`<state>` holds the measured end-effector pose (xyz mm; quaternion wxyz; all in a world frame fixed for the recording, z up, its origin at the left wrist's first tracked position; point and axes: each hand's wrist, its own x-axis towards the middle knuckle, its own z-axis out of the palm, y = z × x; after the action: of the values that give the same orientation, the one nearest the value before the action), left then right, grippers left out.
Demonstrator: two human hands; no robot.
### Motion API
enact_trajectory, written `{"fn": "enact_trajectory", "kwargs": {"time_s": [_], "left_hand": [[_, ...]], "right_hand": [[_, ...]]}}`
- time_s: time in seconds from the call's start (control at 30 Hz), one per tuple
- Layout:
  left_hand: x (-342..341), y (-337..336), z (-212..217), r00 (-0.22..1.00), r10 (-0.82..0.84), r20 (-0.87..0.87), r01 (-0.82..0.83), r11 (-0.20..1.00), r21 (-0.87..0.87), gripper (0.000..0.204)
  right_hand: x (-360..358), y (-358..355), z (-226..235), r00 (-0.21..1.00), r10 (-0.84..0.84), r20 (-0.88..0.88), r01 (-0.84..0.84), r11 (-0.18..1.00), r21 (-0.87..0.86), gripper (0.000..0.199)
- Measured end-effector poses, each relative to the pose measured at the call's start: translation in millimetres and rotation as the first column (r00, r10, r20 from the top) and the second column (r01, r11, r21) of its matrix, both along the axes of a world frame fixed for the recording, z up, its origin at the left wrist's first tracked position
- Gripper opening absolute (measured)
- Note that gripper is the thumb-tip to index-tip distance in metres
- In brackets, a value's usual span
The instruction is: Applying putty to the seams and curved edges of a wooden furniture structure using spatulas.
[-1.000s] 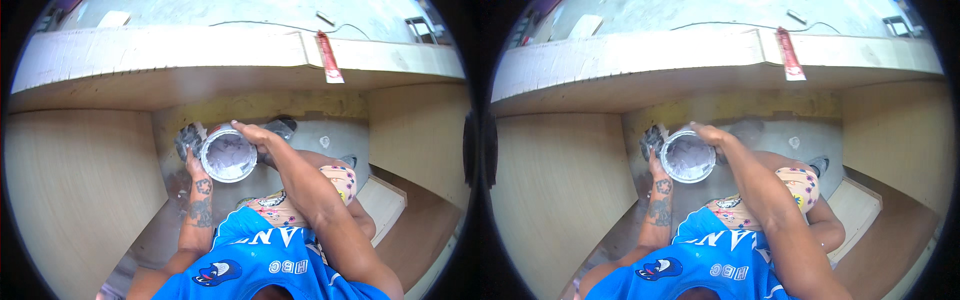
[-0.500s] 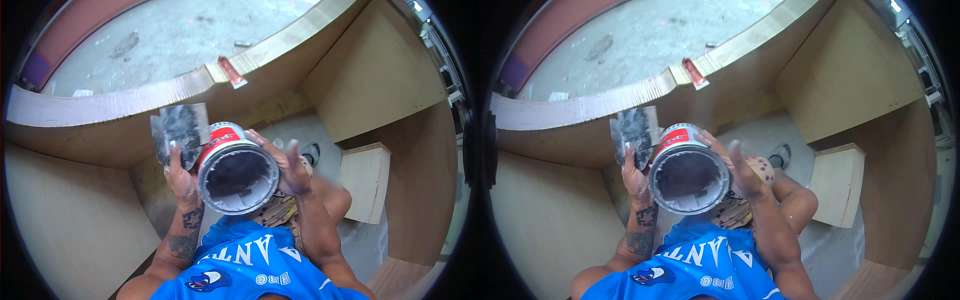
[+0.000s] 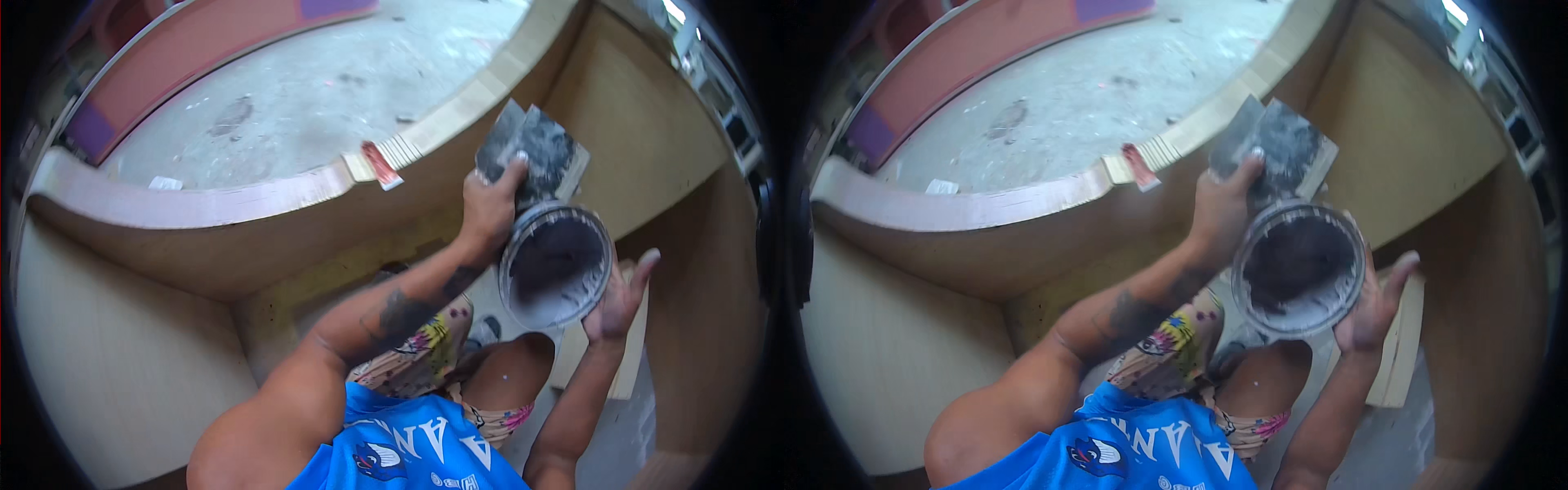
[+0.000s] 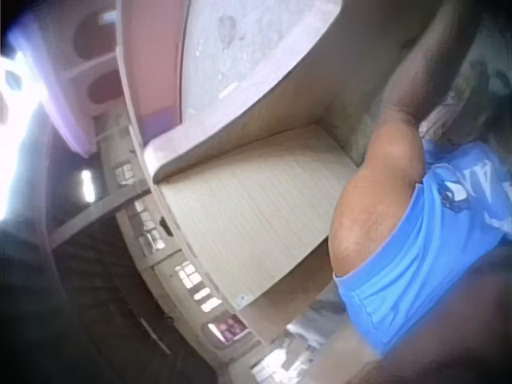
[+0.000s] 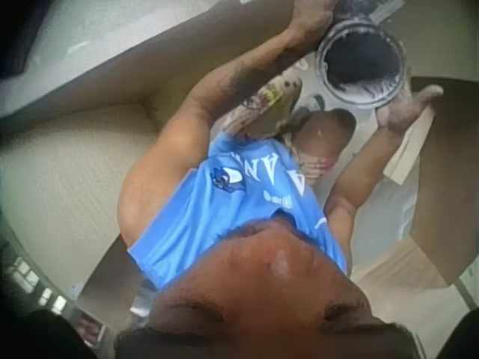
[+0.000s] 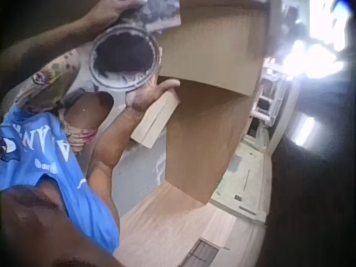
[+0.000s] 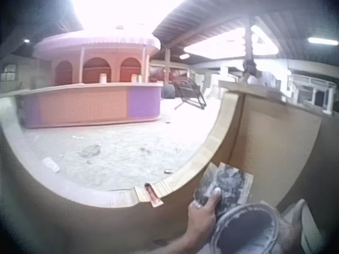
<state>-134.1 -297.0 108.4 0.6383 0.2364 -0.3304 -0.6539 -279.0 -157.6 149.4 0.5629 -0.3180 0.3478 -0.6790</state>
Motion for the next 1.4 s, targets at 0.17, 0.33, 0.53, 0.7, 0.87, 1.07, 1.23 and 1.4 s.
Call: {"fn": "enact_trajectory", "kwargs": {"time_s": [0.17, 0.33, 0.53, 0.7, 0.87, 1.07, 1.23, 1.4], "left_hand": [[-60, -77, -73, 0.973, -0.210, 0.099, 0.190, 0.966, 0.178, 0.024], [-130, -116, -207, 0.920, -0.256, 0.296, 0.147, 0.927, 0.346, 0.028], [-177, -123, -312, 0.898, -0.322, 0.301, 0.109, 0.824, 0.556, 0.028], [-178, -124, -379, 0.934, -0.269, 0.234, 0.107, 0.838, 0.536, 0.029], [-149, -148, -329, 0.830, -0.424, 0.363, 0.215, 0.843, 0.494, 0.029], [-76, -143, -195, 0.754, -0.516, 0.407, 0.410, 0.853, 0.322, 0.024], [-47, -139, -130, 0.662, -0.464, 0.589, 0.409, 0.882, 0.235, 0.024], [-20, -169, -123, 0.739, -0.259, 0.622, 0.283, 0.957, 0.062, 0.021]], "right_hand": [[-63, -72, -76, 0.997, -0.006, 0.075, -0.010, 0.975, 0.222, 0.101], [-129, -117, -186, 0.978, -0.044, 0.206, -0.051, 0.901, 0.431, 0.099], [-169, -131, -294, 0.932, -0.243, 0.267, 0.040, 0.805, 0.592, 0.096], [-174, -128, -338, 0.948, -0.239, 0.210, 0.053, 0.771, 0.635, 0.103], [-177, -47, -359, 0.989, -0.130, -0.069, 0.132, 0.570, 0.811, 0.101], [-67, 109, -338, 0.961, 0.253, -0.115, 0.035, 0.302, 0.953, 0.084], [-38, 67, -195, 0.424, 0.780, -0.460, 0.178, 0.426, 0.887, 0.057], [-24, 8, -183, 0.151, 0.695, -0.703, 0.340, 0.631, 0.697, 0.038]]}}
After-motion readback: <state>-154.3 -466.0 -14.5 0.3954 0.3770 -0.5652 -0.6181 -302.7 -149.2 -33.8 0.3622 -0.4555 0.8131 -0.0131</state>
